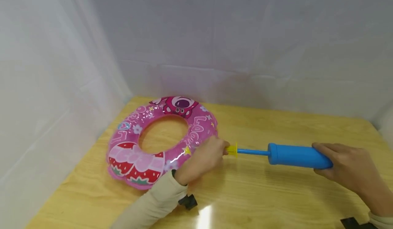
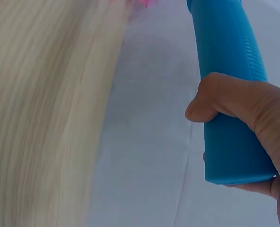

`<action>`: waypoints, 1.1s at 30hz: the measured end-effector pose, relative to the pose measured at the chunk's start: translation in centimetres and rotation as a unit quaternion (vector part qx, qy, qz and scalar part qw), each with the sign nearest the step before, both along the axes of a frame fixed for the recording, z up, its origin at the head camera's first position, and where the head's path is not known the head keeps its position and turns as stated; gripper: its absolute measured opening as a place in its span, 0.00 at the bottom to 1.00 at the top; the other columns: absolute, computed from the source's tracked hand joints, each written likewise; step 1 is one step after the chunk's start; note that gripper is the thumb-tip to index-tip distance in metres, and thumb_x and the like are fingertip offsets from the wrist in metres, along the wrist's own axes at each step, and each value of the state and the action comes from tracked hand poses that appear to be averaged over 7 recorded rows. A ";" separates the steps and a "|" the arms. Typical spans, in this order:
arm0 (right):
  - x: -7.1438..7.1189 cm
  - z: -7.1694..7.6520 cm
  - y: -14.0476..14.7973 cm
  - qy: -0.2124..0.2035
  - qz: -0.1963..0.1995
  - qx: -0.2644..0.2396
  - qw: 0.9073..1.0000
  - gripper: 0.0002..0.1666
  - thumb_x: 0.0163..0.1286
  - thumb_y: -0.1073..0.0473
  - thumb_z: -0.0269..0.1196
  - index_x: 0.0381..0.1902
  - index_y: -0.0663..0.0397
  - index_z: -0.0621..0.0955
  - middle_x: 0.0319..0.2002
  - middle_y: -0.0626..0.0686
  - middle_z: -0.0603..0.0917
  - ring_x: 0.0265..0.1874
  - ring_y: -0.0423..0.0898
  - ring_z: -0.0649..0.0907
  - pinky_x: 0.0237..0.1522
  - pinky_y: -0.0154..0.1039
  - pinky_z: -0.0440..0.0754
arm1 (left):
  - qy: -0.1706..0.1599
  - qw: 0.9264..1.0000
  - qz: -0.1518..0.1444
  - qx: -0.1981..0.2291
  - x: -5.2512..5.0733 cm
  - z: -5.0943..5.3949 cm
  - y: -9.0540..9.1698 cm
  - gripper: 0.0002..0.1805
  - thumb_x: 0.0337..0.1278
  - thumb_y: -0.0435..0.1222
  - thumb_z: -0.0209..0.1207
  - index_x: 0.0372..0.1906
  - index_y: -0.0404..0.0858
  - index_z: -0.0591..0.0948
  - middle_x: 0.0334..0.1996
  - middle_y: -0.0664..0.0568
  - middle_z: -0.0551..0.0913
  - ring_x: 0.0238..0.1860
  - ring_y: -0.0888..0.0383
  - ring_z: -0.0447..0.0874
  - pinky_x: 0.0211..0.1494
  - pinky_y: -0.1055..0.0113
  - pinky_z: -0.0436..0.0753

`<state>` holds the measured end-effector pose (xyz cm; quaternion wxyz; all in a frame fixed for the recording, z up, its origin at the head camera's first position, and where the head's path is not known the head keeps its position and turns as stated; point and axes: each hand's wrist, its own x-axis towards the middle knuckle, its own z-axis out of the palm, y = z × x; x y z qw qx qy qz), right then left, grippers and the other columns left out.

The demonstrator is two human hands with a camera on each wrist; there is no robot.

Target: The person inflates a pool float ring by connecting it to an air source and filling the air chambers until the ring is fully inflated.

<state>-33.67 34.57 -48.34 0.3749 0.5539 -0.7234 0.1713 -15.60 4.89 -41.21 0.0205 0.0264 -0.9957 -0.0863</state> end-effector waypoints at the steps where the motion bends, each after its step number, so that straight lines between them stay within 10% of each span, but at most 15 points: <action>1: 0.4 0.8 -0.6 0.001 0.003 0.008 1.000 0.56 0.68 0.25 0.25 0.37 0.67 0.83 0.33 0.66 0.82 0.24 0.61 0.81 0.24 0.54 0.79 | 0.005 1.000 -0.002 0.004 0.0 0.1 -0.1 0.07 0.54 0.26 0.63 0.39 0.35 0.85 0.29 0.51 0.85 0.23 0.65 0.73 0.25 0.80 0.73; 18: 3.0 4.2 -4.7 0.013 0.058 0.011 0.998 0.49 0.71 0.28 0.31 0.41 0.61 0.84 0.33 0.60 0.85 0.23 0.57 0.83 0.21 0.52 0.81 | -0.012 0.998 0.007 0.065 0.7 1.1 -0.5 0.10 0.52 0.27 0.65 0.40 0.38 0.86 0.29 0.54 0.86 0.25 0.67 0.77 0.26 0.80 0.75; 33: -4.0 0.6 2.3 0.019 0.006 -0.035 0.999 0.53 0.66 0.23 0.28 0.41 0.63 0.80 0.35 0.66 0.82 0.29 0.65 0.80 0.34 0.59 0.78 | 0.025 0.995 0.049 0.080 0.0 0.5 -0.3 0.17 0.50 0.24 0.62 0.48 0.34 0.85 0.34 0.49 0.88 0.21 0.67 0.69 0.18 0.78 0.64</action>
